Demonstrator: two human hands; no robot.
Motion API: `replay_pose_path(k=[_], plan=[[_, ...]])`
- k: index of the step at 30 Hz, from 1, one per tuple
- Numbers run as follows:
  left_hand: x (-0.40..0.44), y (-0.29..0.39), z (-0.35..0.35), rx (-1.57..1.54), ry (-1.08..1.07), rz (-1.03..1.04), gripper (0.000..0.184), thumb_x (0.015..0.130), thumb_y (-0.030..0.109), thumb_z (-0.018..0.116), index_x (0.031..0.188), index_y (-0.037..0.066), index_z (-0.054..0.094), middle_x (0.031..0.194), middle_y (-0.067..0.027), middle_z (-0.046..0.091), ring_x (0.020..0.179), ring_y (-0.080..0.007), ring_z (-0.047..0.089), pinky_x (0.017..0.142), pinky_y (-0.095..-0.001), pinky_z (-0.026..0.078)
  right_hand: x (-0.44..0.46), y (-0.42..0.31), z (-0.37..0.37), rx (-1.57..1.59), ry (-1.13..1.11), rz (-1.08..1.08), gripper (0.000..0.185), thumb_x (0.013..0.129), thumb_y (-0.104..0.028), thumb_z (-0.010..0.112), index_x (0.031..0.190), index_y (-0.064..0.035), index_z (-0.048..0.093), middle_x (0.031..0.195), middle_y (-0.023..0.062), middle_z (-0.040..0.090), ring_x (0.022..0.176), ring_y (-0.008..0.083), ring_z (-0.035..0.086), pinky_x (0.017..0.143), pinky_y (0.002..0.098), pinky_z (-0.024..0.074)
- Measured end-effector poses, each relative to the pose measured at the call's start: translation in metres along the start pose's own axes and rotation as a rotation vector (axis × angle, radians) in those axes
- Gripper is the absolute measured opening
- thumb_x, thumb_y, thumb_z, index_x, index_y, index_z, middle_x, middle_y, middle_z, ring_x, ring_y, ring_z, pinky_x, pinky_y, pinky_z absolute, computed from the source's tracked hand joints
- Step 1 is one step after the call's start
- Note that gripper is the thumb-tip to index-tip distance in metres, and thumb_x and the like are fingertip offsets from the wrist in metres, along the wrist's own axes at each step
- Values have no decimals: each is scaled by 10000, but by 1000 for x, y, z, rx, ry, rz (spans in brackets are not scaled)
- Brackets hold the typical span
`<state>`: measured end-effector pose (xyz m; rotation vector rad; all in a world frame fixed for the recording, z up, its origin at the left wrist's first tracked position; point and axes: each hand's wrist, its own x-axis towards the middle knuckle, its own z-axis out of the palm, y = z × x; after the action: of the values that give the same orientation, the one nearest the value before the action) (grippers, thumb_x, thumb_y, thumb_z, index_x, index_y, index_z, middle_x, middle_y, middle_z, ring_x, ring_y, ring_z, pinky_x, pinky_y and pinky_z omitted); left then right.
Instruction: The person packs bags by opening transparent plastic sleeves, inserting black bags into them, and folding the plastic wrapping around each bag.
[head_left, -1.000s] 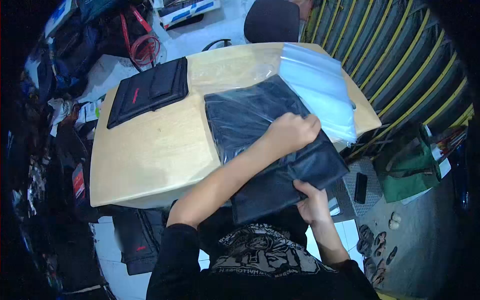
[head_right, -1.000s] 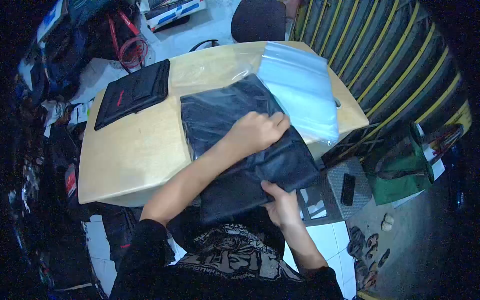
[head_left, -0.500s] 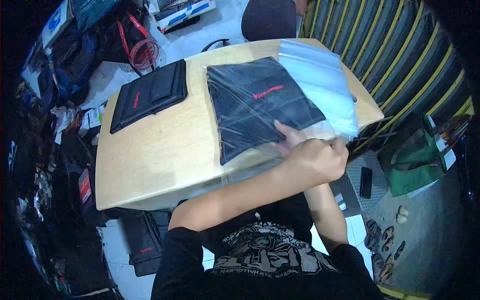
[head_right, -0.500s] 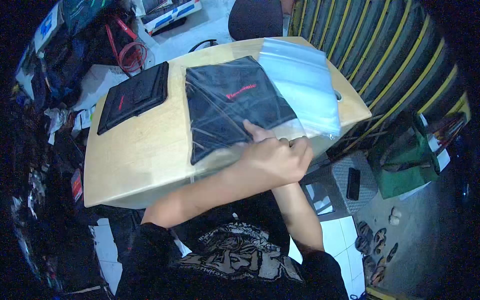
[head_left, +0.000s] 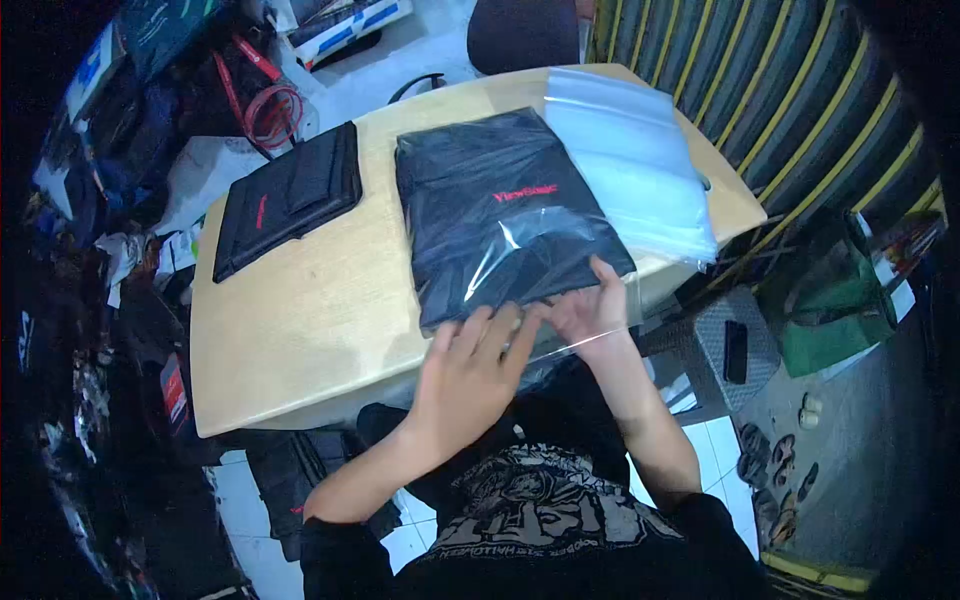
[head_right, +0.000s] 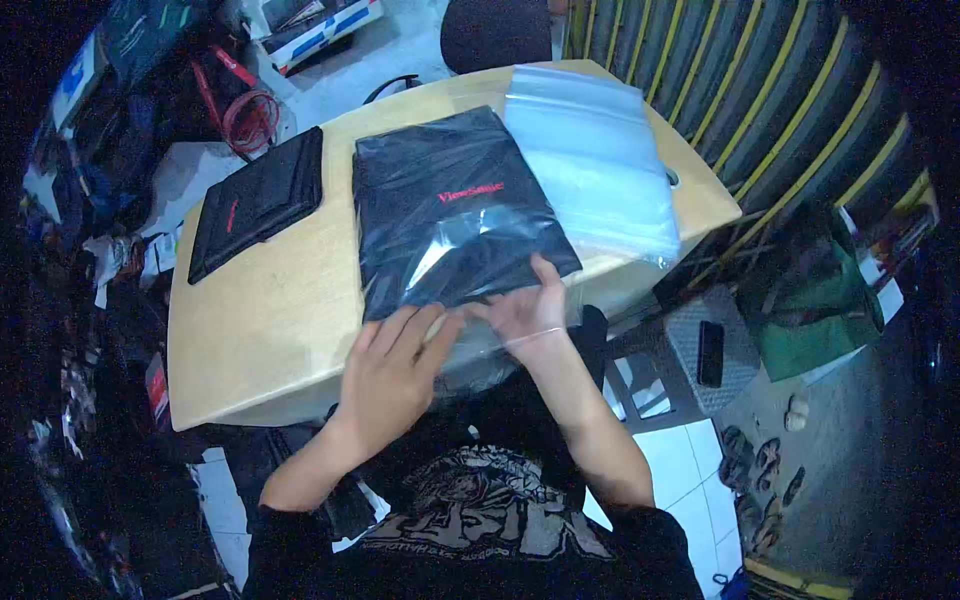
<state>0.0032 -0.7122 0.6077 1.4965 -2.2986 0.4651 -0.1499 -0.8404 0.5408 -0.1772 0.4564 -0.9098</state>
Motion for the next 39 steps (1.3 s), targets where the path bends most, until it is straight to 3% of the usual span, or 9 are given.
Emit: replay_pose_path(k=[11,16,19,23,28,31,33,35,39], plan=[[-69,-8,-19,-276,91,-256,488,662,-7,575,1146,9,641,1240,-205,585,1012,-317,659,717,-347,568,2,18,6,-141,42,-150,410,953,-276,506,1275,-29,454,1218,159,570,1095,334,588,898,480,520],[-64,-6,-13,-430,317,-540,251,874,27,489,1044,12,673,639,-91,640,537,-154,620,540,-270,466,10,27,-9,-133,52,-42,385,939,-251,583,1223,-9,489,1188,132,580,1108,303,573,968,509,485],[-47,-26,12,-282,490,-585,215,867,28,569,1058,-13,659,770,-139,661,645,-182,643,552,-288,472,-8,31,-11,-158,165,19,410,951,-280,561,1221,23,508,1197,165,589,1157,326,545,1011,467,459],[-39,-75,39,-127,251,-825,331,876,171,611,1127,-45,608,942,-214,655,823,-311,657,714,-381,519,-61,8,-33,-425,-117,107,478,940,-185,566,1335,47,432,1225,176,580,1169,274,557,1029,435,439],[-37,-113,67,-596,134,-1048,491,886,268,637,1258,-37,541,894,-142,678,646,-154,616,555,-287,500,-100,-43,-78,-1064,108,186,380,915,-119,544,1246,67,527,1116,208,632,1030,292,642,926,413,521],[-20,-116,59,-786,89,-1146,496,892,271,630,1253,-57,536,850,-148,671,627,-138,605,535,-263,485,-95,-62,-111,-737,522,-359,463,916,-226,593,1297,21,505,1016,131,677,932,209,664,787,341,548],[-5,-118,55,-780,18,-1194,501,885,274,632,1232,-77,544,819,-183,682,738,-224,677,641,-309,516,-89,-50,-88,-925,387,-388,452,915,-228,604,1288,11,515,1021,127,673,941,201,656,813,338,537],[-6,-129,80,-702,56,-1053,542,855,311,673,1230,-62,552,789,-170,687,637,-219,672,552,-318,508,-82,-37,-92,-1039,252,-280,445,914,-242,622,1282,-13,523,1134,133,633,1035,203,617,868,345,512],[-9,-140,90,-767,-5,-1084,521,847,273,700,1221,-60,557,773,-117,663,552,-140,603,468,-281,459,-82,-44,-92,-710,188,-116,446,942,-280,596,1257,26,524,1193,128,592,1084,209,586,872,369,513]])
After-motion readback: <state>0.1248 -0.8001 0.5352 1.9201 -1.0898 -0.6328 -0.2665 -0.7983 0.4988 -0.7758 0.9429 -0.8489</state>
